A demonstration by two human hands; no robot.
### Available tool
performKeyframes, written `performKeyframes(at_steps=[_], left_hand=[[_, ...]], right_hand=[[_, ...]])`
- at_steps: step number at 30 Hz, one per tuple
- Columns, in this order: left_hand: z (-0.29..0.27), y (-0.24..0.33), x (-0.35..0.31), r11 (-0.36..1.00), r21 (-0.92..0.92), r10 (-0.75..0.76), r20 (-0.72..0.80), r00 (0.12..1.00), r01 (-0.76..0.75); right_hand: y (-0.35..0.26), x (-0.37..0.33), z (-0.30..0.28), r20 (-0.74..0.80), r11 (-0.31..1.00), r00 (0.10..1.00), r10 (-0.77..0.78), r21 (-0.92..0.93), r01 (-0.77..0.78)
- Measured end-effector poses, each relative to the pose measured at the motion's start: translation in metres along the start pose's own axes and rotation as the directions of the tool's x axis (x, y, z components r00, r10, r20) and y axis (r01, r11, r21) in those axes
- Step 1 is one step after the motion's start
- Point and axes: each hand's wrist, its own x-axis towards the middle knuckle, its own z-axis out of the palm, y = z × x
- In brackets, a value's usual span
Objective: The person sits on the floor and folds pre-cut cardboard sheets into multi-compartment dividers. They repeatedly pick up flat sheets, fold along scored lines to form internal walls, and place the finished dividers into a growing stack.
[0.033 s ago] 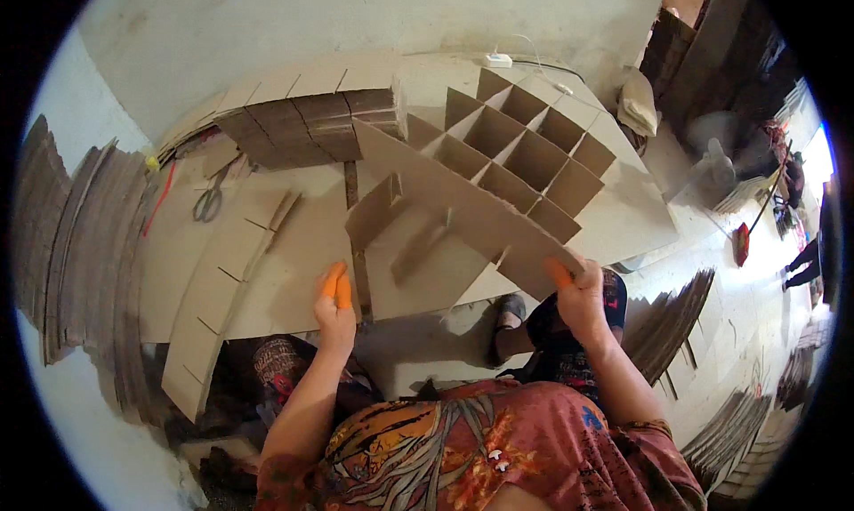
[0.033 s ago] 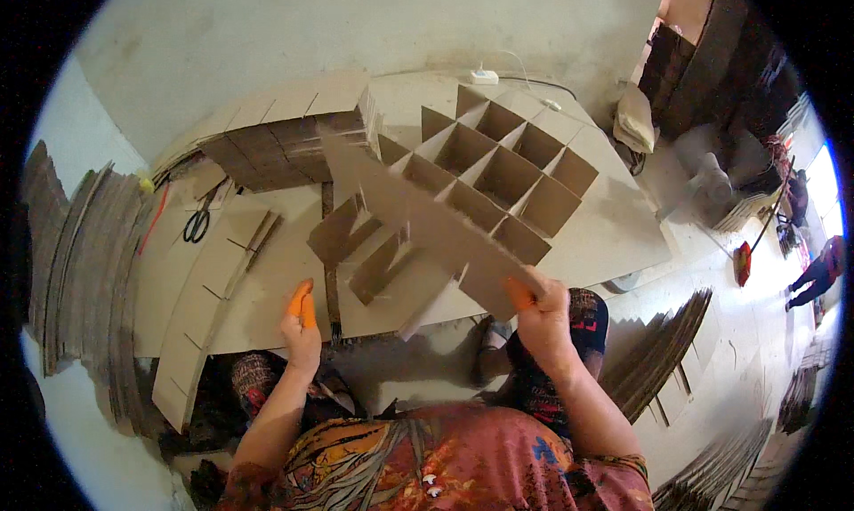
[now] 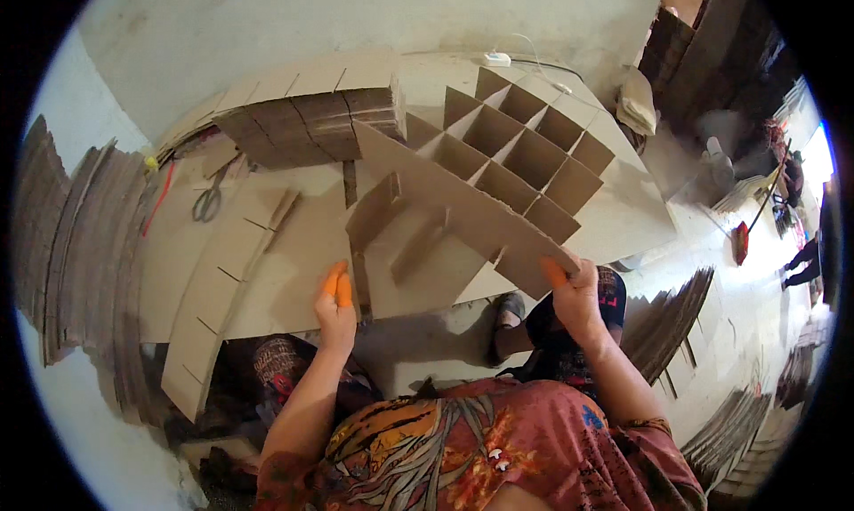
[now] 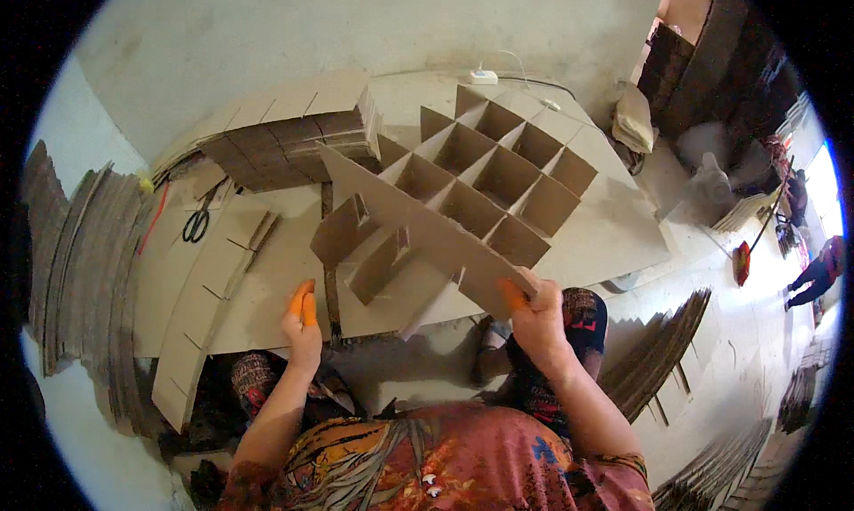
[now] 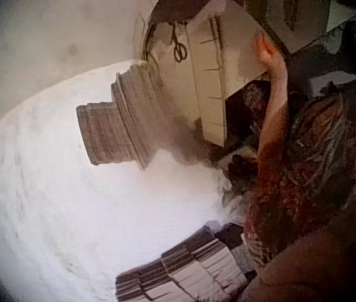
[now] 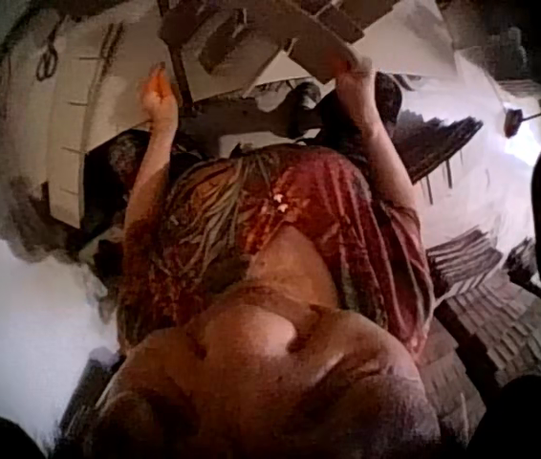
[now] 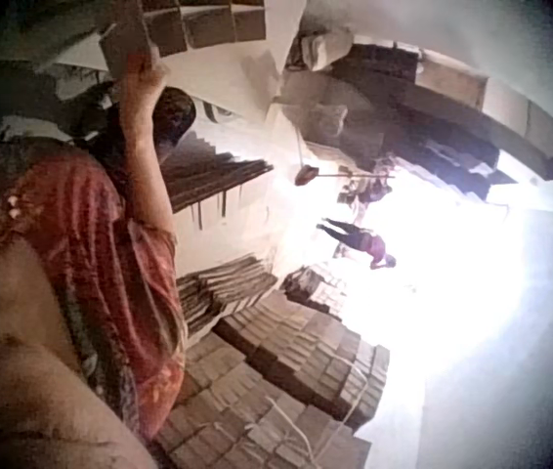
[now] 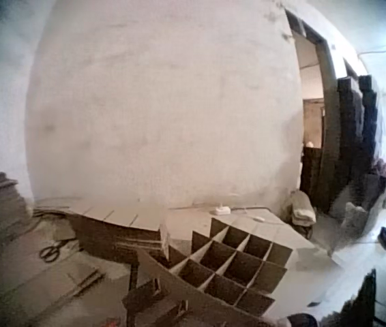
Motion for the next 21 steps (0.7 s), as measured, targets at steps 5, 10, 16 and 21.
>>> performKeyframes(at_steps=[5,10,16,21], left_hand=[[0.007,0.004,0.008,1.000,0.019,-0.019,0.017,1.000,0.019],[0.005,-0.015,0.006,0.991,-0.102,-0.081,0.021,0.996,0.083],[0.010,-0.013,0.000,0.994,-0.044,-0.091,0.100,0.991,0.095],[0.009,-0.005,0.001,0.994,-0.065,-0.087,0.069,0.994,0.091]], right_hand=[[0.020,-0.003,0.018,-0.047,0.997,0.997,-0.066,-0.046,0.063],[0.003,0.007,0.017,-0.043,0.993,0.994,-0.098,-0.069,0.095],[0.041,-0.005,0.026,-0.046,0.969,0.982,-0.182,-0.180,0.171],[0.028,-0.004,0.014,-0.039,0.981,0.993,-0.114,-0.163,0.106]])
